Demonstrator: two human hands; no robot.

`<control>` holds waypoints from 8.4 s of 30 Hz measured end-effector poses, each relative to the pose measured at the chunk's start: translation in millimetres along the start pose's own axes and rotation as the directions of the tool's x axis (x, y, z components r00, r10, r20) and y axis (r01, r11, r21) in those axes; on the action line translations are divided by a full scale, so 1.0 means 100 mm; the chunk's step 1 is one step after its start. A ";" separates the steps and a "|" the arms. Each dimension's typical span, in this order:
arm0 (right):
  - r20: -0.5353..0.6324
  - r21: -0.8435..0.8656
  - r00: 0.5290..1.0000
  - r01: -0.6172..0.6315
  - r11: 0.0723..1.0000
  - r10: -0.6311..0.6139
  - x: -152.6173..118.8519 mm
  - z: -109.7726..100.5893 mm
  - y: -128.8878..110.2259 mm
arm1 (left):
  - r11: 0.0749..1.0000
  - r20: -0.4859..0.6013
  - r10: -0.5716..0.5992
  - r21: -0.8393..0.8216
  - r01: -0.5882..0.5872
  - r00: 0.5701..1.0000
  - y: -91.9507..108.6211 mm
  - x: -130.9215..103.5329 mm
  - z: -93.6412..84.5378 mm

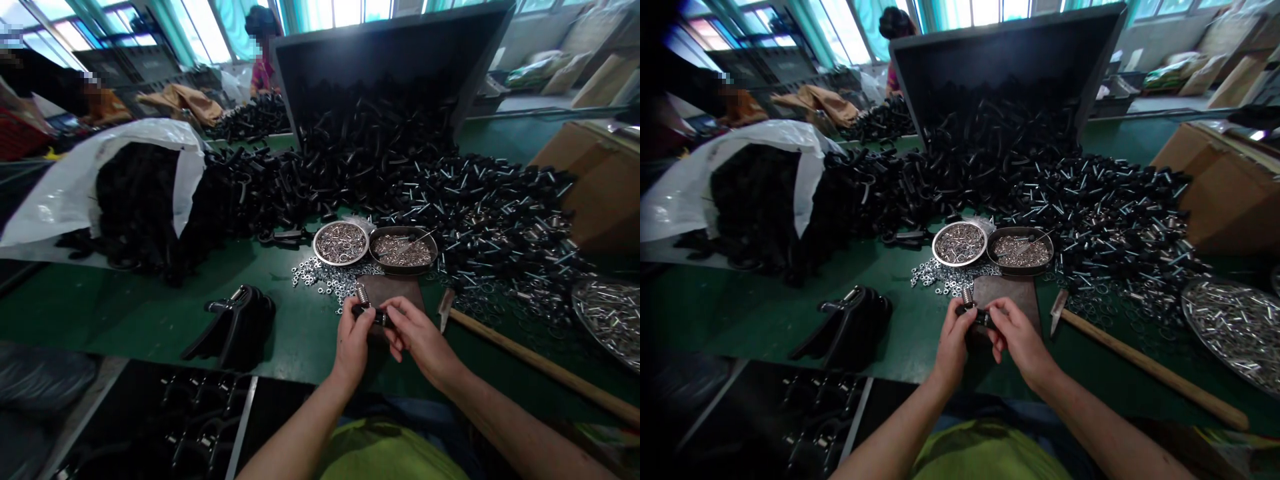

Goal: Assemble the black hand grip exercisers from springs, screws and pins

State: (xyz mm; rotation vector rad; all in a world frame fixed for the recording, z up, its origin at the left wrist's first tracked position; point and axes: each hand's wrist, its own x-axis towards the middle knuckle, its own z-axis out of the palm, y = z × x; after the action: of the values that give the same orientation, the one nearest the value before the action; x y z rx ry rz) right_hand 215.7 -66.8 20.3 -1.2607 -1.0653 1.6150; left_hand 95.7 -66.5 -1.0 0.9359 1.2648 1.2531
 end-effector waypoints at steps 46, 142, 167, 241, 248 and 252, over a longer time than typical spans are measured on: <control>0.350 -0.860 0.883 0.436 0.267 -0.314 0.49 -0.34 0.08 | 0.331 0.457 0.167 0.809 -0.486 0.874 -0.20 0.19 -0.21; 0.084 -0.967 0.860 0.193 0.168 -0.504 -0.34 -0.76 -0.09 | 0.299 0.516 0.113 0.797 -0.524 0.849 -0.14 0.36 -0.13; 0.063 -0.984 0.932 0.118 0.135 -0.358 0.06 -0.70 0.10 | 0.244 0.186 0.328 0.930 -0.274 0.926 0.51 1.39 -0.49; 0.250 -0.954 0.967 0.236 0.185 0.055 0.18 -0.37 -0.16 | 0.836 0.403 0.042 0.487 -0.253 0.914 -0.16 0.05 -0.05; 0.287 -0.958 0.957 0.286 -0.019 -0.046 0.92 -0.47 -0.51 | 0.408 0.342 0.391 0.768 -0.494 0.855 0.14 1.13 -0.28; 0.265 -0.964 0.939 0.263 -0.037 -0.219 1.57 -0.22 -0.70 | 0.131 0.308 0.329 0.921 -0.366 0.893 0.40 1.88 -0.37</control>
State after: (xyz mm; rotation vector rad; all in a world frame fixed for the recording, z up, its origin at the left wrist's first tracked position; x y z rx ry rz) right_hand 216.3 106.1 36.8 -1.6757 -2.5577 0.2659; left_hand 31.1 118.4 3.7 2.3087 1.9084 0.5663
